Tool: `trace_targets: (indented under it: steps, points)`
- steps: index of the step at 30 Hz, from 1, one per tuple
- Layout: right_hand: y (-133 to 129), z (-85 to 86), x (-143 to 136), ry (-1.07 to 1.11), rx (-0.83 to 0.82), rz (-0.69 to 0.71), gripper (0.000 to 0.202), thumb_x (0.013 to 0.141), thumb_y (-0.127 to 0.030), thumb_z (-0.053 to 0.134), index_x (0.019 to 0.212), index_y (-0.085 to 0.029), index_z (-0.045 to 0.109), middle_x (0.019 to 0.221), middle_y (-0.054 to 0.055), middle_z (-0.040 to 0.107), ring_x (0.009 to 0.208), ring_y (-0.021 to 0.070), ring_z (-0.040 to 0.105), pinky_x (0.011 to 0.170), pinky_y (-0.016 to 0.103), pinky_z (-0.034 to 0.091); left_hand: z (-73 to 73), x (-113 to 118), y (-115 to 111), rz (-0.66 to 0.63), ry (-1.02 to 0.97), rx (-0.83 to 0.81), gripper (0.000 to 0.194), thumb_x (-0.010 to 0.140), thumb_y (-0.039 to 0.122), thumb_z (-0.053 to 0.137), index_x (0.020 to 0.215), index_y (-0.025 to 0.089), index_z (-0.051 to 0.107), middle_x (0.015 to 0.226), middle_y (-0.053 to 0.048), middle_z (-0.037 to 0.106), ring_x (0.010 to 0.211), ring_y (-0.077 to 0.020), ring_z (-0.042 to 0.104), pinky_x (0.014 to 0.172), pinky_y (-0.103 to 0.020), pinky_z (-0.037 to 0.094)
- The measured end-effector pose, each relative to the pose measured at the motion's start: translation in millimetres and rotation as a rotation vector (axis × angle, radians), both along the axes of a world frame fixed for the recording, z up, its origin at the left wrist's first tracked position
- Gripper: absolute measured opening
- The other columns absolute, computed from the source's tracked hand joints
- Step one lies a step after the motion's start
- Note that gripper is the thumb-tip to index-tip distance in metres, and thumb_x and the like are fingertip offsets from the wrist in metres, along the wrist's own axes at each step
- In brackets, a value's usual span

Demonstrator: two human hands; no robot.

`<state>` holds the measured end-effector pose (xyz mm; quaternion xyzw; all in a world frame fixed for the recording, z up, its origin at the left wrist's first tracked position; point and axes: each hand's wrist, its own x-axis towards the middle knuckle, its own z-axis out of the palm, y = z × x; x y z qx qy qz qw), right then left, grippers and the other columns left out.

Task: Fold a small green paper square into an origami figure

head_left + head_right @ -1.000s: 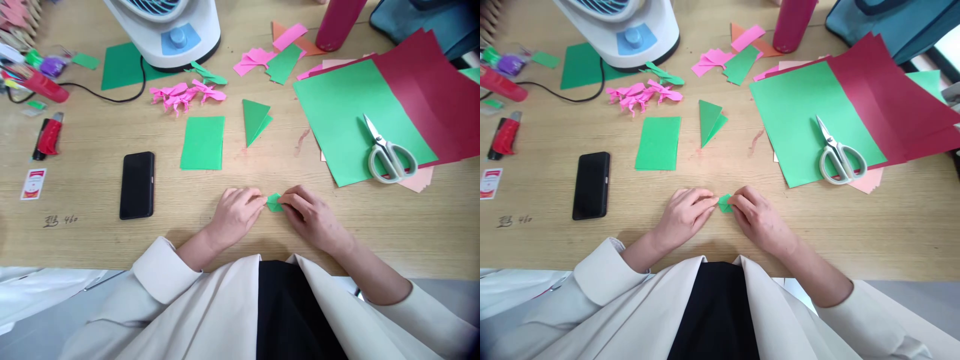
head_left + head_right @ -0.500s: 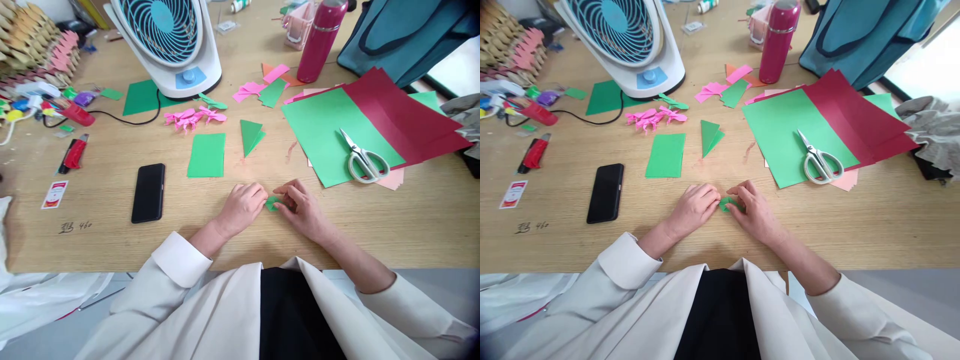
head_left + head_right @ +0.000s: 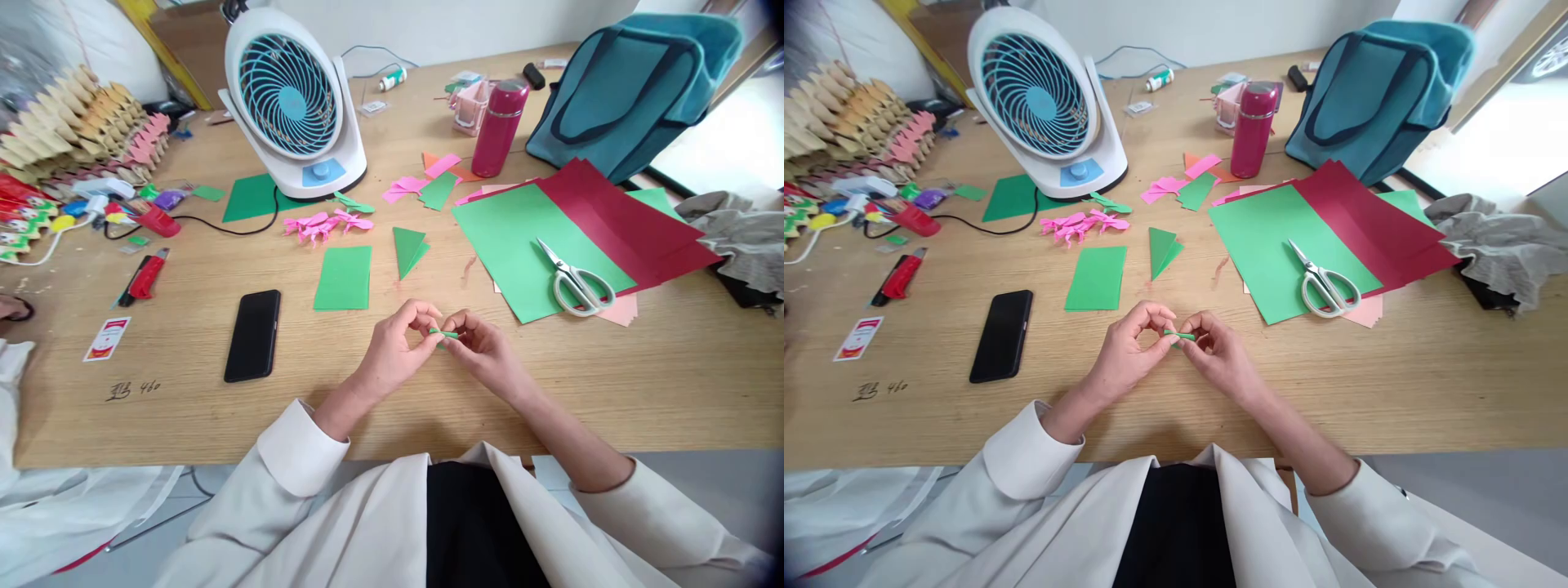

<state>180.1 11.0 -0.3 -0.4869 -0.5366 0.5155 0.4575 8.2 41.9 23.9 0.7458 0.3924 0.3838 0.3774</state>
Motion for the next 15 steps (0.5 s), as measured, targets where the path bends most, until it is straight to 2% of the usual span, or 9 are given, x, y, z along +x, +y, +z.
trace_targets:
  steps: [3,6,10,15]
  points:
    - [2.5,2.9,-1.2,-0.002,-0.037,0.082,0.032,0.087,-0.052,0.064,0.093,-0.021,0.063,0.087,0.003,0.062,0.076,0.0156,0.055,0.064,0.028,0.043,0.8,2.2,2.4,0.031,-0.075,-0.101,0.026,0.081,0.011,0.065,0.104,0.021,0.057,0.079,0.003,0.064,0.074,-0.0099,0.061,0.077,-0.024,0.049]
    - [4.1,3.6,-1.3,0.004,-0.070,0.138,0.039,0.087,-0.057,0.062,0.078,-0.019,0.061,0.069,-0.001,0.051,0.064,0.0128,0.044,0.058,0.027,0.036,0.0,4.2,6.2,0.041,-0.132,-0.191,0.028,0.079,0.013,0.067,0.105,0.020,0.057,0.078,0.003,0.062,0.072,-0.0095,0.059,0.074,-0.024,0.048]
    - [3.8,1.4,-3.8,0.033,-0.033,0.050,0.043,0.085,-0.058,0.065,0.068,-0.019,0.055,0.062,-0.003,0.045,0.060,0.0117,0.039,0.055,0.026,0.032,-4.3,8.0,8.3,0.054,-0.189,-0.273,0.019,0.078,0.016,0.069,0.096,0.018,0.061,0.080,0.001,0.062,0.073,-0.0101,0.059,0.070,-0.023,0.048]
    - [0.3,-0.2,-5.1,-0.093,0.064,-0.101,0.040,0.087,-0.054,0.064,0.068,-0.019,0.059,0.062,-0.002,0.050,0.058,0.0118,0.041,0.055,0.027,0.032,-7.6,10.5,5.8,0.078,-0.231,-0.232,0.013,0.081,0.020,0.071,0.085,0.018,0.059,0.081,0.001,0.062,0.074,-0.0100,0.058,0.072,-0.023,0.048]
